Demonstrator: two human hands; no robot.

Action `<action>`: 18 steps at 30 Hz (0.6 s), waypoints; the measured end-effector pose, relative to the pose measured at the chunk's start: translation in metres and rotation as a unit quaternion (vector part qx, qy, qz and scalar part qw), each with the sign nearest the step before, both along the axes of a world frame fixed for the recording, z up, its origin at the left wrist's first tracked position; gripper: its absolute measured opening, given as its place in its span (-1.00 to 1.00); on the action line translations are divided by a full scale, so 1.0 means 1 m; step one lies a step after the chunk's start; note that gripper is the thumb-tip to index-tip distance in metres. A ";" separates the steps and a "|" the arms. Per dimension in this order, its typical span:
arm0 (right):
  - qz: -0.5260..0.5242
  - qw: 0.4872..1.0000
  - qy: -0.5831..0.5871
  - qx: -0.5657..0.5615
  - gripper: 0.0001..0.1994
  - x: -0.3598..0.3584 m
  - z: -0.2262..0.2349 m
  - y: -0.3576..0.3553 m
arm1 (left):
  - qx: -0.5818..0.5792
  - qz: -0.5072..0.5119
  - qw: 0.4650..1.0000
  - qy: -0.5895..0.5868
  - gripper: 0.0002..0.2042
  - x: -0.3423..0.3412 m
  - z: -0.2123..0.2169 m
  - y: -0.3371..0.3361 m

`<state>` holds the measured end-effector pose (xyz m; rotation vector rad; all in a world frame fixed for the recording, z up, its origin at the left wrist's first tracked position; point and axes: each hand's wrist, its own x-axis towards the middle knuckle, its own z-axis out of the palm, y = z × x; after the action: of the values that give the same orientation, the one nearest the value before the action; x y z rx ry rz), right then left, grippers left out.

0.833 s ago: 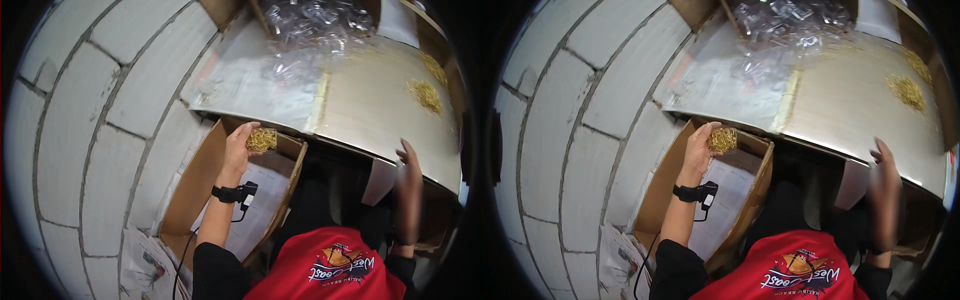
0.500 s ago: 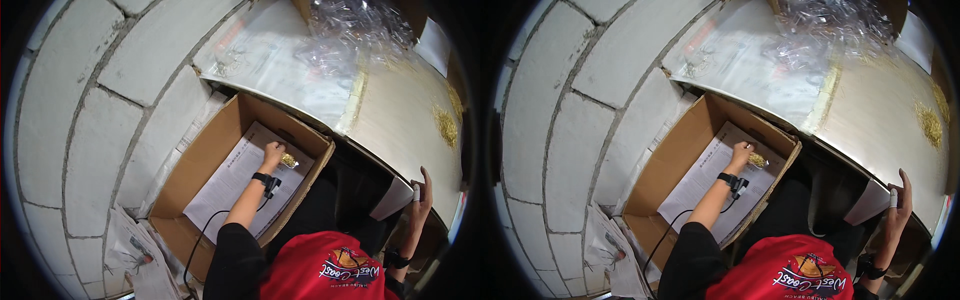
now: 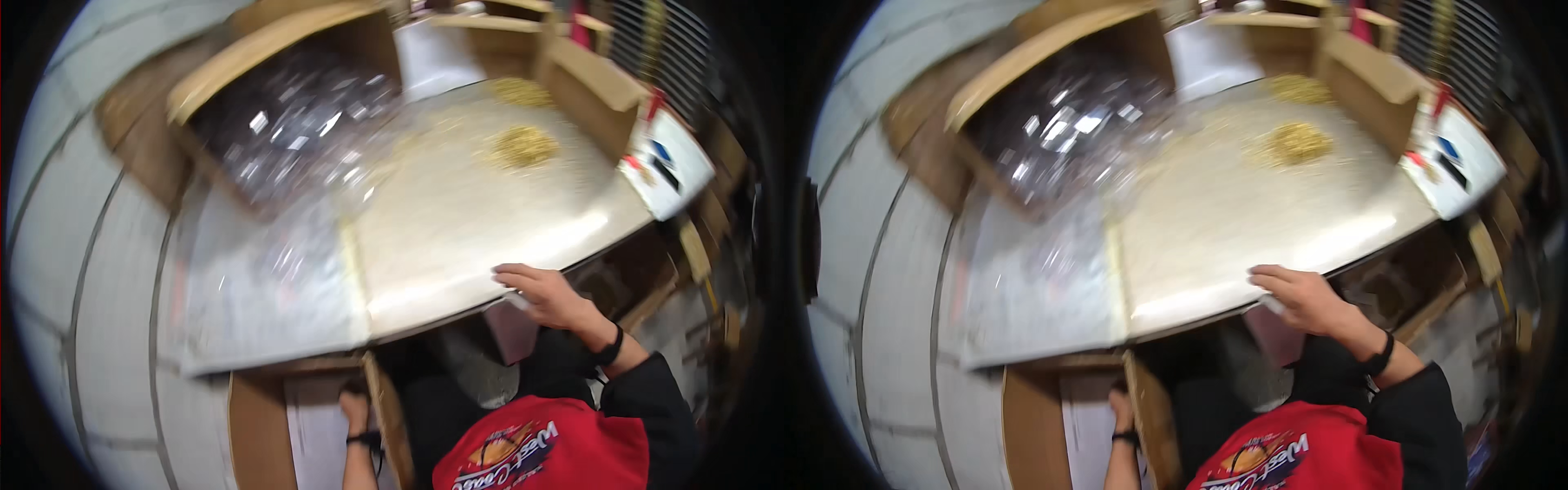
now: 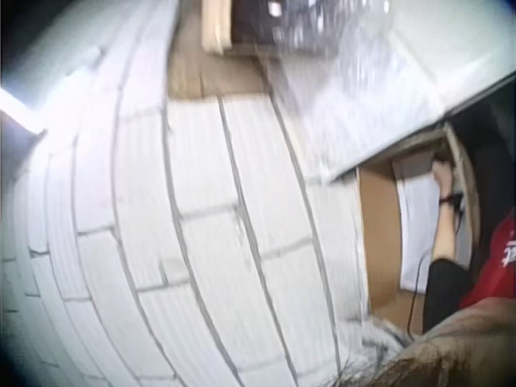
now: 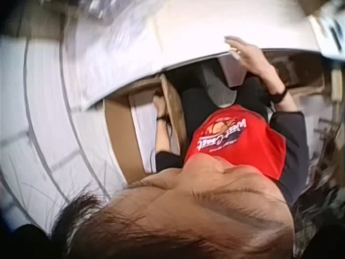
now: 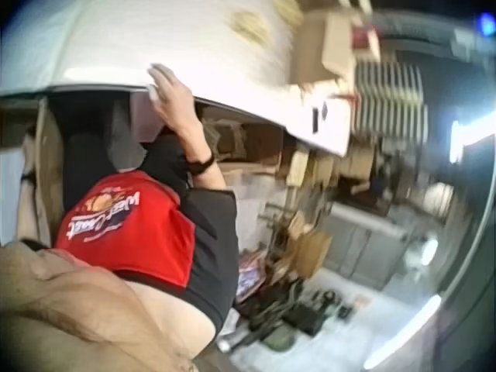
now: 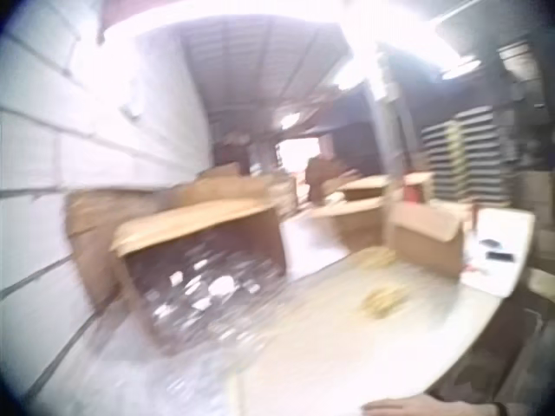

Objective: The person scoops loose yellow noodles from a large cardboard box into small clear plastic containers using a white scoop. They place the filled containers into a cardboard box lined with white paper. The person repeats this process multiple times, handling the noodles and containers by hand.

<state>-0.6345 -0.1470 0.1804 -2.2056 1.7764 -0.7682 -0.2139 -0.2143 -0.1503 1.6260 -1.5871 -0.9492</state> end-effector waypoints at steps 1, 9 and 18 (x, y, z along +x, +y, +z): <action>-0.016 0.998 0.019 -0.064 -0.67 -0.018 -0.006 -0.009 | 0.005 0.015 0.997 0.072 -0.82 0.009 -0.027 -0.007; -0.295 0.951 0.040 -0.084 -0.47 -0.240 -0.018 -0.092 | 0.088 -0.056 0.990 -0.098 -0.79 0.046 -0.020 -0.041; -0.335 0.937 0.098 0.023 -0.33 -0.278 -0.039 -0.174 | 0.147 0.030 0.986 0.076 -0.75 0.038 0.212 -0.026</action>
<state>-0.9128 -0.3215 0.1410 -1.6728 2.6655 -0.6144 -0.1761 -0.2405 0.0619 1.7397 -1.3347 -1.2912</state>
